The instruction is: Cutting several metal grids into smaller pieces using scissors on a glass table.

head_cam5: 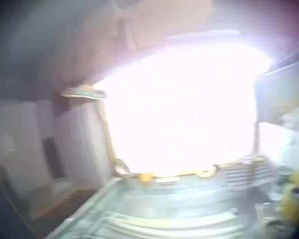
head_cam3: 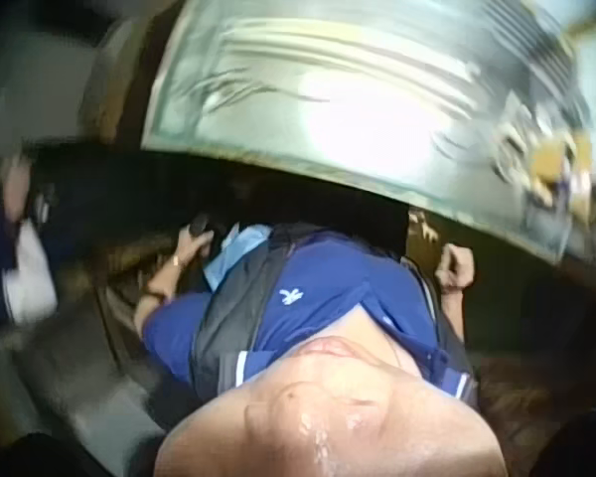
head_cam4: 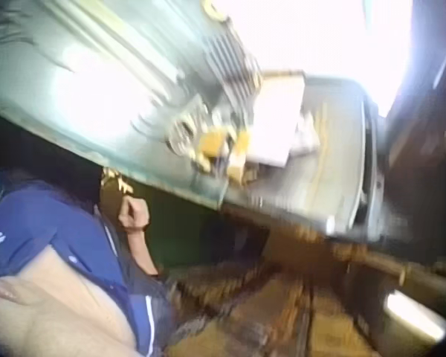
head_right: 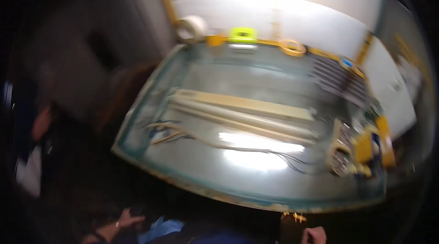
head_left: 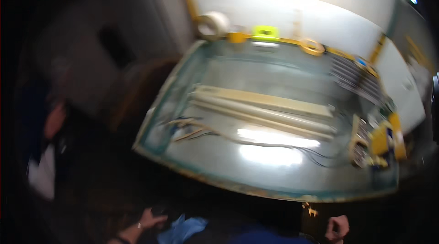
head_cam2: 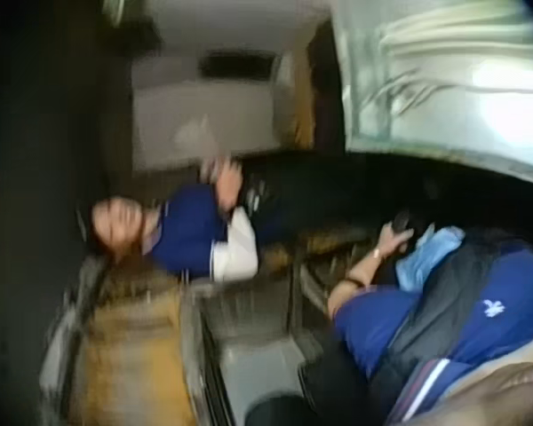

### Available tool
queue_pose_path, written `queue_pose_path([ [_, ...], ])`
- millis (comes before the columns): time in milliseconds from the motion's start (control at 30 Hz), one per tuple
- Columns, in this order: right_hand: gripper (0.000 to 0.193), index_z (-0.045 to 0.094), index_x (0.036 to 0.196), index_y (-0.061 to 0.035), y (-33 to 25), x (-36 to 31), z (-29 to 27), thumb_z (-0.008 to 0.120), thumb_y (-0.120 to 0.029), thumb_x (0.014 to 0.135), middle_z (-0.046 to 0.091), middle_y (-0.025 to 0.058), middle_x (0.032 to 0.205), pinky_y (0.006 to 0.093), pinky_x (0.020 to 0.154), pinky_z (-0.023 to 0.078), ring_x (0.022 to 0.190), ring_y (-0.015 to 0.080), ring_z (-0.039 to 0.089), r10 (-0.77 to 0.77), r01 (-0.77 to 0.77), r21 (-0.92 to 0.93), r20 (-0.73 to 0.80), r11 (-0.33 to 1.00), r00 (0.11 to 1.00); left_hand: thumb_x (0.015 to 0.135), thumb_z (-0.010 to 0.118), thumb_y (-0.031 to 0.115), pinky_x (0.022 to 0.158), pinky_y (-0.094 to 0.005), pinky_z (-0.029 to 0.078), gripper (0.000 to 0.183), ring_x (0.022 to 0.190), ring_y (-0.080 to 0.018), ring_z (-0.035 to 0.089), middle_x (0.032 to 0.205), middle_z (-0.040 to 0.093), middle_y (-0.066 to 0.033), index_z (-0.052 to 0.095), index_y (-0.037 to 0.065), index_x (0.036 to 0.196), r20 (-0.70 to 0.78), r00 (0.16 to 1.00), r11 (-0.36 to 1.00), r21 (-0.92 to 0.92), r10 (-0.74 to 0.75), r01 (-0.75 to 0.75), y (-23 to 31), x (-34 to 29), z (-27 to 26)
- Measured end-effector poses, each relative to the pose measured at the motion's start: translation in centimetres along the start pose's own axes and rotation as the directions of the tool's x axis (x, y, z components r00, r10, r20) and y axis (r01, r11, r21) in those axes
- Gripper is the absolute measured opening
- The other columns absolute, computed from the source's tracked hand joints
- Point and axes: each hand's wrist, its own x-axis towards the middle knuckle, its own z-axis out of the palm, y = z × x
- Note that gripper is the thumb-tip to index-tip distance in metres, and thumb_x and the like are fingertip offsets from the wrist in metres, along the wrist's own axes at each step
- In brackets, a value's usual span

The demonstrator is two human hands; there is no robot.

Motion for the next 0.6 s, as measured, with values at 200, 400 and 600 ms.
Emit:
queue_pose_path([
  [200, 0.029, 0.058, 0.103, -0.0067, -3.3, -12.9, -7.4, 0.053, -0.025, 0.08, 0.06, 0.0145, 0.094, 0.0336, 0.076, 0.045, 0.088, 0.0283, 0.058, 0.861, -0.765, -0.617, 0.272, -0.188, -0.431, 0.07, 0.07, 0.015, 0.046, -0.0307, 0.042, 0.027, 0.05, -0.0178, 0.052, 0.066, 0.058, -0.0098, 0.057, -0.003, 0.085, 0.166, 0.941, 0.937, -0.143, -0.295, 0.319, 4.5, -1.7, 1.5],
  [400, 0.034, 0.057, 0.106, -0.007, -3.8, -15.9, -8.2, 0.052, -0.029, 0.081, 0.058, 0.015, 0.099, 0.0348, 0.079, 0.044, 0.092, 0.0282, 0.056, 0.771, -0.76, -0.597, 0.349, -0.254, -0.532, 0.069, 0.071, 0.015, 0.049, -0.0291, 0.044, 0.029, 0.054, -0.0159, 0.053, 0.07, 0.058, -0.0067, 0.056, 0.001, 0.089, -0.239, 0.966, 0.984, 0.118, -0.102, 0.133, 7.0, -0.5, 2.4],
  [600, 0.038, 0.056, 0.109, -0.0073, -0.7, -14.6, -6.0, 0.051, -0.032, 0.081, 0.056, 0.0154, 0.104, 0.036, 0.081, 0.043, 0.096, 0.0282, 0.054, 0.713, -0.739, -0.626, 0.396, -0.251, -0.578, 0.067, 0.073, 0.016, 0.054, -0.0294, 0.045, 0.035, 0.06, -0.0168, 0.055, 0.075, 0.058, -0.007, 0.055, 0.001, 0.093, -0.374, 0.927, 0.96, 0.248, -0.029, 0.13, 5.4, 0.0, 1.6],
])
